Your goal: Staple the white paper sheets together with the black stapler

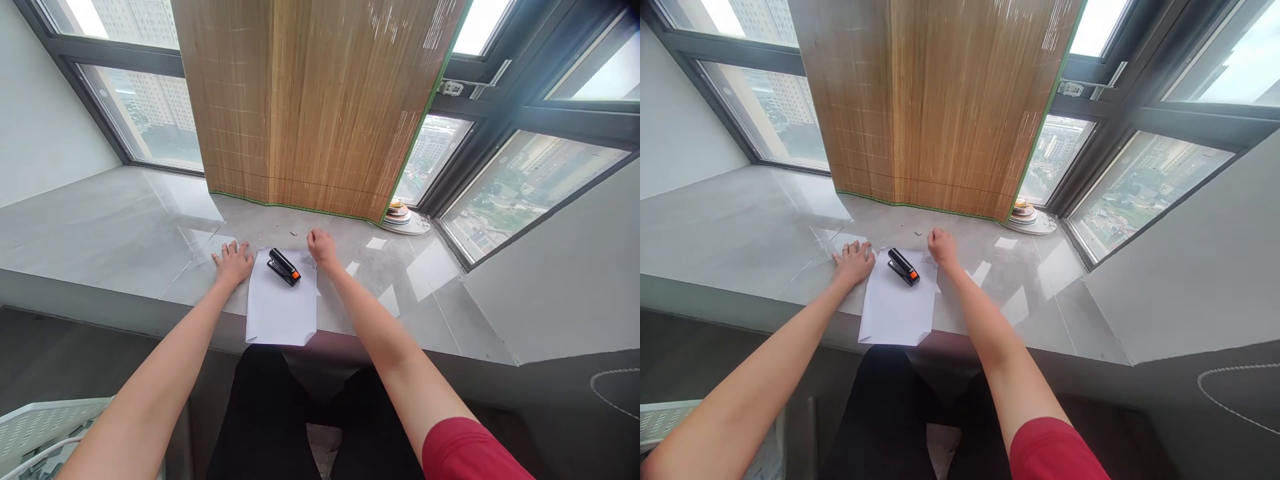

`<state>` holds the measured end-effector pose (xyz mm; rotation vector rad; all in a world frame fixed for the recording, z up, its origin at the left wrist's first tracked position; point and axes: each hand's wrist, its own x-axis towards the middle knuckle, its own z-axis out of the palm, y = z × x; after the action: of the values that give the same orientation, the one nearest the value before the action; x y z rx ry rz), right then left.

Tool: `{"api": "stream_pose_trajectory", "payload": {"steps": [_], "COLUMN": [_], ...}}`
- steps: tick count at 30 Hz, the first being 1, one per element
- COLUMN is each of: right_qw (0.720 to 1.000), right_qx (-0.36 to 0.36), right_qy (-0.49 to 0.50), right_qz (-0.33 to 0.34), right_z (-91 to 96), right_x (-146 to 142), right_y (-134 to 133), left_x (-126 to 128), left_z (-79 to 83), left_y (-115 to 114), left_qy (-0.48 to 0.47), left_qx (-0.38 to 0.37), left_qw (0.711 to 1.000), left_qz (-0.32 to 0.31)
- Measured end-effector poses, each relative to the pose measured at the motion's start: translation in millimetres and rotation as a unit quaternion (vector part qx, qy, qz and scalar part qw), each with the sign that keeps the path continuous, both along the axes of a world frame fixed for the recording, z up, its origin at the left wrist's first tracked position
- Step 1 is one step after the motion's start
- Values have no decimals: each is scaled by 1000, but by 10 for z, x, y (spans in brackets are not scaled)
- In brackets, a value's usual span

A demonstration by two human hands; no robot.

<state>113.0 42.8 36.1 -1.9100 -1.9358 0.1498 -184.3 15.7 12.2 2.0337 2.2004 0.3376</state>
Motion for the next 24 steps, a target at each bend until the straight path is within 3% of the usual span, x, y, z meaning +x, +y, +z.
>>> {"api": "stream_pose_trajectory", "payload": {"steps": [3, 6, 9, 11, 15, 24], "right_qw": [995, 976, 956, 952, 953, 952], "right_qx": [-56, -85, -90, -88, -83, -87], "right_qy": [-36, -72, -87, -92, -92, -75], "right_qz": [-80, -186, -265, -277, -276, -282], "right_z": [77, 50, -69, -167, -288, -240], "right_x": [986, 1968, 2540, 2669, 2662, 2601], "right_y": [-300, -780, -1171, -1276, -1240, -1220], "left_x": [-19, -18, -7, 2, 11, 14], "left_z": [-30, -44, -31, -17, -3, -9], "left_y": [16, 39, 45, 41, 35, 66], "left_qy": [-1, -8, -10, -9, -5, 14], "left_qx": [9, 9, 12, 12, 13, -3], "left_qw": [1000, 1000, 1000, 1000, 1000, 1000], "left_qz": [-2, -2, 3, 8, 8, 2]}}
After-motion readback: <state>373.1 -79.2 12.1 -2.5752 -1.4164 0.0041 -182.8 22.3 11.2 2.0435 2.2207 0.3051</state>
